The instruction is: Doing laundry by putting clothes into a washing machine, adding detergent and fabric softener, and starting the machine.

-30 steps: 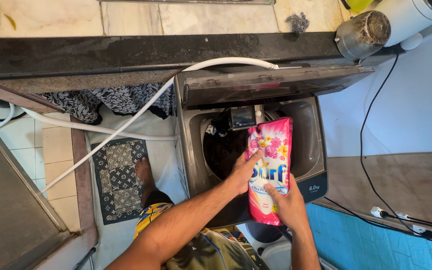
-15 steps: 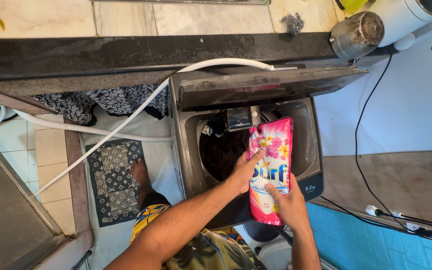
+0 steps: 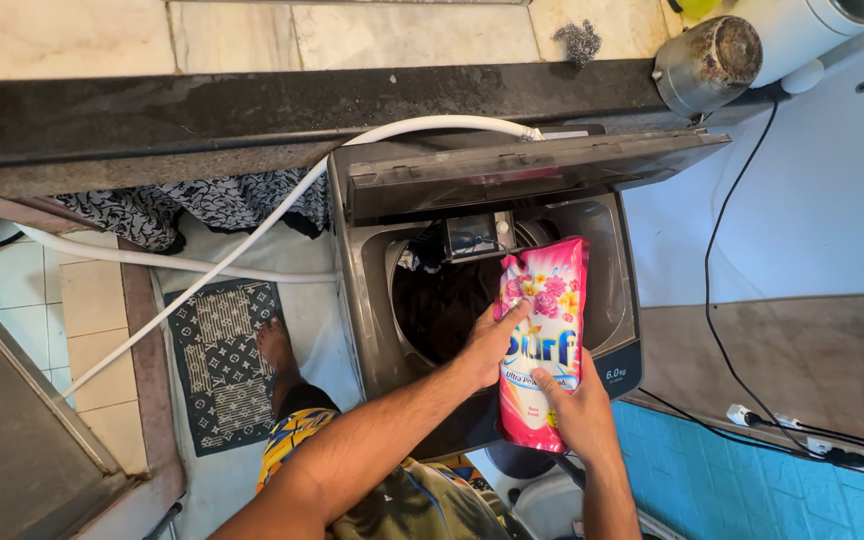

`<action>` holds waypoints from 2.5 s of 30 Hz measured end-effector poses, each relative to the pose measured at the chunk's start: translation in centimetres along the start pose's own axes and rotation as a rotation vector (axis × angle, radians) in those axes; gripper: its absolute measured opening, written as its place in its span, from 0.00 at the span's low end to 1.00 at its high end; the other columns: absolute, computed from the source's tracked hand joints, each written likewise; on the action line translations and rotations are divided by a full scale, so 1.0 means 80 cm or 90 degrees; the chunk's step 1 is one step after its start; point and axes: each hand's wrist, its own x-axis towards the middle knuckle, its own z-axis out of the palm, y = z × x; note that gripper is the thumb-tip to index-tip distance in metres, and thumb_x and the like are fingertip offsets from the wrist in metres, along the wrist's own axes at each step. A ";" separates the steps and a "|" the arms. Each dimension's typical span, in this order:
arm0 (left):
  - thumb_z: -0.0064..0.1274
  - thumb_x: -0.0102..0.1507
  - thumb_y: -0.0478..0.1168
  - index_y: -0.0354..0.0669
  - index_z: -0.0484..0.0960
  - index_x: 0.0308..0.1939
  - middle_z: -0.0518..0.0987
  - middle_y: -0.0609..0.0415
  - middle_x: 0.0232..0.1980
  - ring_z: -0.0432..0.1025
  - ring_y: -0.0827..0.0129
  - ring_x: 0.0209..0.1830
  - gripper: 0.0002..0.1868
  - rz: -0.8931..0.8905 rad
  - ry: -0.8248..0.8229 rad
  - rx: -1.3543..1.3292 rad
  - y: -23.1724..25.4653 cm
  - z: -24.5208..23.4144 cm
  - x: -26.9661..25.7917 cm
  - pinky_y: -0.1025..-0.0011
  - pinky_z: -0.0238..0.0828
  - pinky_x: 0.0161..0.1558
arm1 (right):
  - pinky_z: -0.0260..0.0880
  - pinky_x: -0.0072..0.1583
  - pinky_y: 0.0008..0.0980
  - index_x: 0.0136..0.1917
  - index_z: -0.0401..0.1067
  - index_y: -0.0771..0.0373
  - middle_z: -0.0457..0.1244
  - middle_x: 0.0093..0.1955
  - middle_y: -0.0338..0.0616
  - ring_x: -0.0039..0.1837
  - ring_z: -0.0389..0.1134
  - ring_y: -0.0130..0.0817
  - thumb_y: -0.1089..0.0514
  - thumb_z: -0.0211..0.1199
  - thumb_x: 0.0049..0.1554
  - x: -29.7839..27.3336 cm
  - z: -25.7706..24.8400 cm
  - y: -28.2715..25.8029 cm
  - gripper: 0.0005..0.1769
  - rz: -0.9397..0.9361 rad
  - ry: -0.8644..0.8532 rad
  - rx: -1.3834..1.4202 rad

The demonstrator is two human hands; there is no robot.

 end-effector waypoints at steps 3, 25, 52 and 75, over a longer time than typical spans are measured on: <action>0.56 0.68 0.45 0.43 0.74 0.60 0.83 0.49 0.52 0.80 0.62 0.48 0.19 -0.002 0.004 0.003 0.000 0.000 0.000 0.59 0.81 0.48 | 0.74 0.55 0.34 0.66 0.66 0.67 0.72 0.55 0.49 0.54 0.73 0.31 0.61 0.68 0.54 0.002 -0.002 0.008 0.28 -0.006 -0.002 0.003; 0.56 0.67 0.46 0.46 0.75 0.60 0.83 0.50 0.52 0.80 0.63 0.47 0.19 0.009 0.042 -0.008 0.003 -0.021 -0.020 0.59 0.81 0.46 | 0.74 0.54 0.34 0.67 0.67 0.66 0.72 0.54 0.48 0.53 0.73 0.30 0.59 0.69 0.53 -0.007 0.015 0.002 0.29 0.023 -0.031 -0.019; 0.55 0.69 0.44 0.43 0.75 0.59 0.82 0.49 0.53 0.80 0.62 0.49 0.17 0.005 -0.005 -0.024 -0.013 -0.019 -0.010 0.60 0.81 0.48 | 0.74 0.54 0.35 0.64 0.68 0.67 0.72 0.54 0.50 0.52 0.74 0.32 0.59 0.69 0.54 -0.014 0.006 0.012 0.27 0.008 0.002 -0.034; 0.58 0.66 0.42 0.34 0.76 0.59 0.84 0.46 0.50 0.80 0.65 0.45 0.21 0.119 -0.110 0.298 0.080 0.039 -0.042 0.64 0.80 0.47 | 0.66 0.57 0.37 0.73 0.59 0.67 0.66 0.63 0.50 0.58 0.66 0.35 0.54 0.62 0.60 0.013 0.039 0.100 0.33 -0.118 -0.007 0.186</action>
